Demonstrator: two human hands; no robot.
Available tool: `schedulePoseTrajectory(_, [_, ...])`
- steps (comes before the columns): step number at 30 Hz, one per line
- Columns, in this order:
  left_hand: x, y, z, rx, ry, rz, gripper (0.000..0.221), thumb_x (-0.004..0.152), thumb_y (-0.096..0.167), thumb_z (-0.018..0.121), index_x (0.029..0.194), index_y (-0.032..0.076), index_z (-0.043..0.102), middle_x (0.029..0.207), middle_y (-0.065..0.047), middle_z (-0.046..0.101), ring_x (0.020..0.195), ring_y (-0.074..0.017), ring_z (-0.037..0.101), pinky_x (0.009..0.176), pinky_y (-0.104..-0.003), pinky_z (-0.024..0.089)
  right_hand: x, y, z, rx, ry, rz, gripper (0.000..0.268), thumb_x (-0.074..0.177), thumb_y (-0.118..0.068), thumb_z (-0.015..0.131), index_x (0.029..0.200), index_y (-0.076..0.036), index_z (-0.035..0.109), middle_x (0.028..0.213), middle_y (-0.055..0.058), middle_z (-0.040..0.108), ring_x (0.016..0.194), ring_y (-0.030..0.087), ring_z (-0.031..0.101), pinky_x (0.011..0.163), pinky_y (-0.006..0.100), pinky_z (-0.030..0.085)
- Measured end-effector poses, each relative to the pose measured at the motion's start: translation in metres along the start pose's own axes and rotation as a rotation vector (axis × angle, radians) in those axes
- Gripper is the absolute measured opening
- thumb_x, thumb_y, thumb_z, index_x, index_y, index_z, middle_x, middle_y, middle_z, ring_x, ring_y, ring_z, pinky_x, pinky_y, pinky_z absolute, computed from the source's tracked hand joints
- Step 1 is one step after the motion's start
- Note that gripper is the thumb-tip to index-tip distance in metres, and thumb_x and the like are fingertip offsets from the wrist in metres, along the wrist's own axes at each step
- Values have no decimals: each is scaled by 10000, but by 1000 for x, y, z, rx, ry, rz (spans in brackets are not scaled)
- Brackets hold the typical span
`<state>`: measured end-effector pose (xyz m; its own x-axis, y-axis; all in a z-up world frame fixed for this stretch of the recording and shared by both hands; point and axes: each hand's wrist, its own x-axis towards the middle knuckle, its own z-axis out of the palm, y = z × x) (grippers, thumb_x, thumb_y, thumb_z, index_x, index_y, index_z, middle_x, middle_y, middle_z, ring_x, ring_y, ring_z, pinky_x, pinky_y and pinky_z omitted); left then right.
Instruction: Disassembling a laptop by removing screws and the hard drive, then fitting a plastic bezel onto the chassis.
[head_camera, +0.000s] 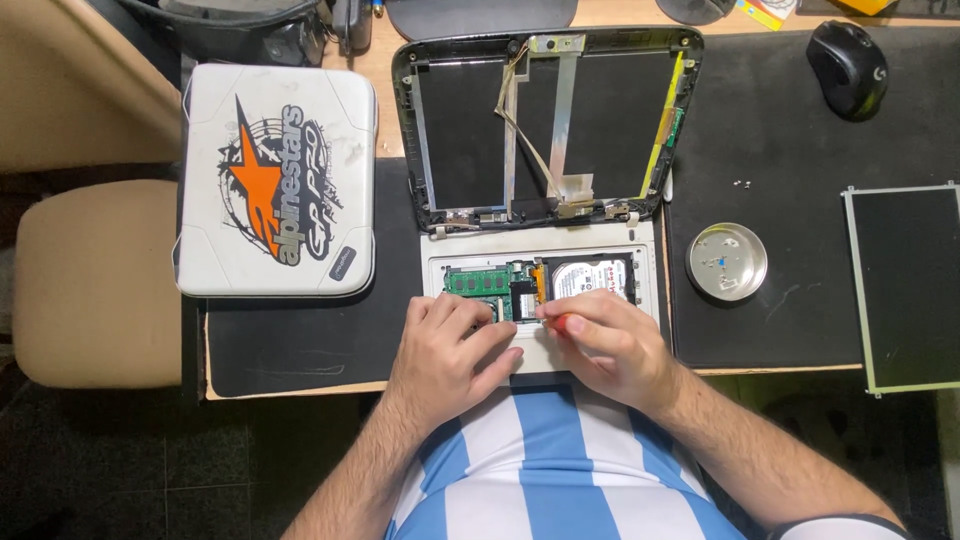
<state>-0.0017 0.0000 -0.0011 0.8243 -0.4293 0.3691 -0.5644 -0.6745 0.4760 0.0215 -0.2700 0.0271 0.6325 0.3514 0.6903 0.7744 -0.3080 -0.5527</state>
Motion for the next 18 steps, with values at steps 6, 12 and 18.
schedulePoseTrajectory(6, [0,0,0,1,0,-3,242,1144,504,791,1186,286,886,1051,1,691,1078,-219,710,1021,-466,515,-29,25,7,35,35,37,644,940,62,971,1449,-217,692,1102,149,891,945,303,910,728,445,780])
schedulePoseTrajectory(12, [2,1,0,2,3,-3,228,1140,487,800,1188,280,882,1053,0,697,1077,-223,715,1013,-462,518,-6,2,2,-22,6,-10,695,936,100,959,1475,-204,644,1214,157,924,989,339,931,730,499,794])
schedulePoseTrajectory(18, [2,0,0,6,3,1,248,1152,509,787,1189,280,875,1059,2,681,1073,-223,703,1012,-460,510,-35,29,4,92,5,68,718,929,87,986,1495,-213,662,1132,173,865,1001,317,915,766,449,789])
